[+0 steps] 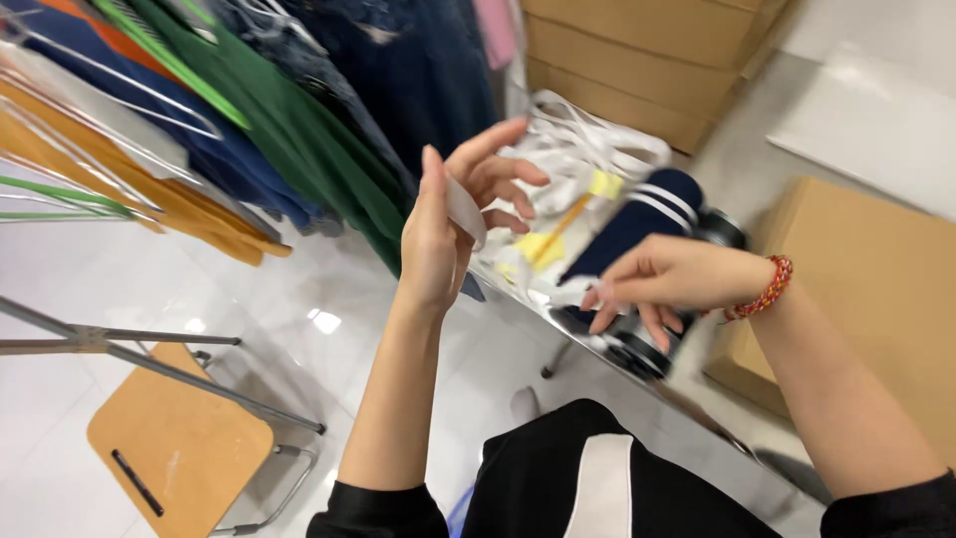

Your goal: The person wraps a rolled piece of fabric in a clear plastic bag and places it inside a cardboard box. They close the box, tie it with a white ribbon, and write on a yellow sticky note attached to the top of the box using a pencil.

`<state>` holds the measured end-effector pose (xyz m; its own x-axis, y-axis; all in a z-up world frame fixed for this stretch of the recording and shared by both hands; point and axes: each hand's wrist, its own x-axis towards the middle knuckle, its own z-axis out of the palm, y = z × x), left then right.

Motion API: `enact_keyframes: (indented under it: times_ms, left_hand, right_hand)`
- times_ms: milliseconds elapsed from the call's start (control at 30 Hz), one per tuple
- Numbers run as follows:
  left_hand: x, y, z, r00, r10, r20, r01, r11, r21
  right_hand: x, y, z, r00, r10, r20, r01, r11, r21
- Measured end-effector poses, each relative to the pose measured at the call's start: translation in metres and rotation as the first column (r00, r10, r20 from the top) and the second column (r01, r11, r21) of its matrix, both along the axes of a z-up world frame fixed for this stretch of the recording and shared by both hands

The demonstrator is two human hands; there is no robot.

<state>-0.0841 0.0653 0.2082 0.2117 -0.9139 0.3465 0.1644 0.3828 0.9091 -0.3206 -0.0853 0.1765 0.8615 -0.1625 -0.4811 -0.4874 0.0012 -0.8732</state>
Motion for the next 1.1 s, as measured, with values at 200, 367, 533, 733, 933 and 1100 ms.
enact_keyframes:
  times_ms: [200,367,533,733,933,1100]
  left_hand:
    - [-0.148,0.014,0.026,0.956,-0.268,0.119,0.266,0.963,0.035]
    - [-0.271,0.008,0.023,0.809,-0.559,0.181,0.573,0.818,-0.039]
    - [-0.377,0.000,0.006,0.763,-0.423,0.490,0.534,0.838,-0.108]
    - [-0.449,-0.017,-0.019,0.644,-0.417,0.642,0.536,0.844,0.011]
    - [-0.473,-0.038,-0.047,0.566,-0.305,0.766,0.446,0.894,0.026]
    - [-0.474,-0.060,-0.067,0.575,-0.608,0.547,0.608,0.765,0.212]
  right_hand:
    - [-0.148,0.038,-0.030,0.932,-0.280,-0.231,0.215,0.939,-0.270]
    - [-0.263,0.075,-0.022,0.786,-0.299,0.541,0.434,0.890,-0.139]
    - [-0.344,0.112,-0.024,0.596,-0.575,0.560,0.759,0.631,-0.160]
    - [-0.407,0.126,-0.054,0.420,-0.752,0.509,0.864,0.502,0.029]
    - [-0.437,0.133,-0.067,0.226,-0.805,0.548,0.672,0.536,0.511]
    - [-0.446,0.134,-0.072,0.260,-0.859,0.441,0.810,0.443,0.385]
